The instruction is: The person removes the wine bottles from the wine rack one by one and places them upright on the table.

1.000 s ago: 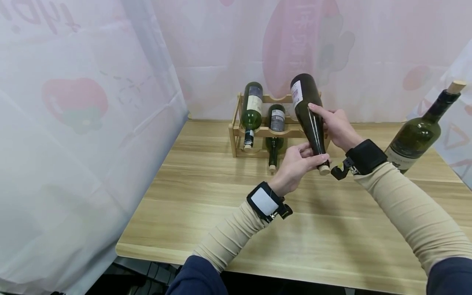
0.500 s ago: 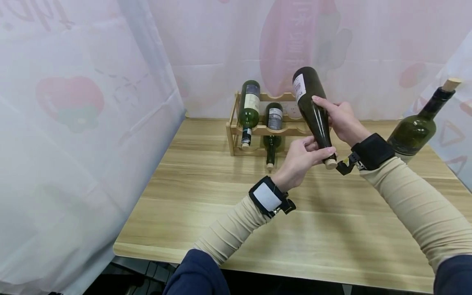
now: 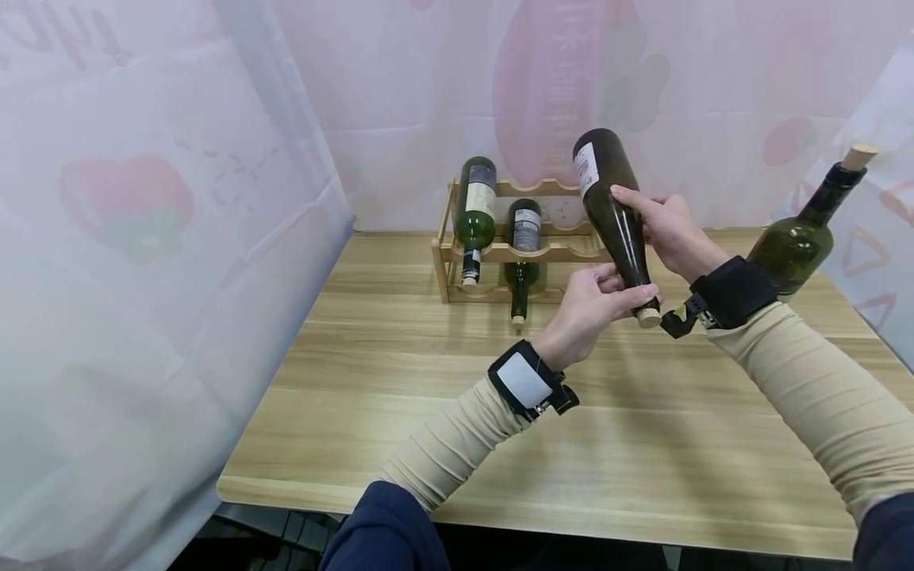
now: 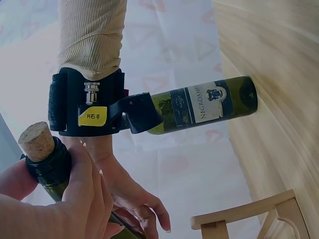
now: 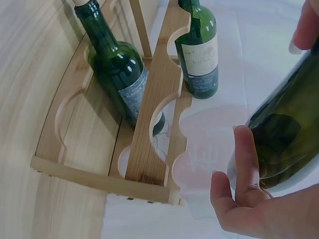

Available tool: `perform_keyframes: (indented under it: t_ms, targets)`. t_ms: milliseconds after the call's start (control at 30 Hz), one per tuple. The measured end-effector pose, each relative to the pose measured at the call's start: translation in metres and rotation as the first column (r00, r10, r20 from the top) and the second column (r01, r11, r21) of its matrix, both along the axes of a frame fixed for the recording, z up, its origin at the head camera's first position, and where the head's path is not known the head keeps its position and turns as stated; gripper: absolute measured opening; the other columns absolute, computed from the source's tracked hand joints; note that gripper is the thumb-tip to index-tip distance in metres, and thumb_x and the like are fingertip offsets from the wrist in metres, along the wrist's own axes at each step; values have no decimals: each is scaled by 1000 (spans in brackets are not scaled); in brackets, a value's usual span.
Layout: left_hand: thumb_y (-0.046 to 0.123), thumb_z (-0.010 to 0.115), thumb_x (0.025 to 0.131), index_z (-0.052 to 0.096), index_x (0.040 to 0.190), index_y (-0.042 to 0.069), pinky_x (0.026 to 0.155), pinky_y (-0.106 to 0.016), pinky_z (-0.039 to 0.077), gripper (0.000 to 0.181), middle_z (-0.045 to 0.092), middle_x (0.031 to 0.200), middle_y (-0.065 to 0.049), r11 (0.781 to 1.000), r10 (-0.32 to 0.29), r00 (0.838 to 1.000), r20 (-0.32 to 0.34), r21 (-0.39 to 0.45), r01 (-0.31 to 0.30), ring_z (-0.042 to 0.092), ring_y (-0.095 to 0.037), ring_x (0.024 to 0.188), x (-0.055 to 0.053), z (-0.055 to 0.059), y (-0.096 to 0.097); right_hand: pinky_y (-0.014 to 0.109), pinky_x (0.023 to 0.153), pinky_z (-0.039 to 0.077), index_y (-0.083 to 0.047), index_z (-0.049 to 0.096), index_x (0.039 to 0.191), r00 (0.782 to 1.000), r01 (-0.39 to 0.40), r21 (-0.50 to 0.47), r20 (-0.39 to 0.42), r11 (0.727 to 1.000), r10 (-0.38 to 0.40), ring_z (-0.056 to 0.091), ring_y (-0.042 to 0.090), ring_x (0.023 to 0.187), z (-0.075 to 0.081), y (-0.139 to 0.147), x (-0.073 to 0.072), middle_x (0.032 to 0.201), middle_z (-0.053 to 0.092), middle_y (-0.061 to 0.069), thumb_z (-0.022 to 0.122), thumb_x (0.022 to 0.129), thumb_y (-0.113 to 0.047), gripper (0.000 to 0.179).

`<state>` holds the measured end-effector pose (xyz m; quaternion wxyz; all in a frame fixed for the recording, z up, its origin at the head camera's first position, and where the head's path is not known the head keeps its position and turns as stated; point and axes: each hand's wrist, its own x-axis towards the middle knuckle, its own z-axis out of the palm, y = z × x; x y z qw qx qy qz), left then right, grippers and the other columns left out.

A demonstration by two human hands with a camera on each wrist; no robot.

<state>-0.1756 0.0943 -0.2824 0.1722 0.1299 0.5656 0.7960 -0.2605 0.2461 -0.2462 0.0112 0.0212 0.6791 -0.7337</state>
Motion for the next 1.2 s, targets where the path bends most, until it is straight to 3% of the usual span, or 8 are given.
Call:
perform_keyframes:
  t_ms: [167, 667, 933, 1200]
  targets:
    - [-2, 68, 86, 59, 123, -1, 82, -29, 57, 38, 68, 112, -23, 1000, -7, 1000, -1, 4, 7, 69, -24, 94, 1, -1, 6, 20, 65, 49, -11, 68, 80, 1000, -2, 18, 6, 1000, 2, 62, 8, 66, -1, 7, 2, 80, 62, -4, 75, 83, -36, 26]
    - [-1, 68, 87, 58, 125, -2, 81, -25, 56, 39, 67, 116, -25, 1000, -11, 1000, 5, -12, 11, 67, -22, 95, 6, -5, 18, 18, 68, 49, -6, 56, 100, 999, 5, 61, 32, 998, -7, 61, 7, 72, -4, 19, 8, 95, 56, -1, 73, 84, -39, 40]
    - [-1, 69, 85, 62, 118, -1, 78, -23, 55, 34, 68, 113, -24, 1000, -8, 1000, 25, -8, 8, 67, -15, 86, 7, -8, 21, 19, 68, 47, -10, 61, 90, 999, 13, 60, 31, 998, -15, 60, 7, 70, -9, 22, 10, 87, 58, -4, 73, 85, -38, 31]
    - [-3, 68, 85, 61, 117, -4, 70, -19, 53, 33, 66, 113, -28, 1000, -12, 1000, 10, 9, 12, 63, -10, 77, 8, -10, 25, 19, 68, 48, -12, 65, 86, 1000, 14, 50, 23, 999, -15, 61, 7, 71, -10, 24, 11, 95, 55, -1, 72, 85, -37, 26]
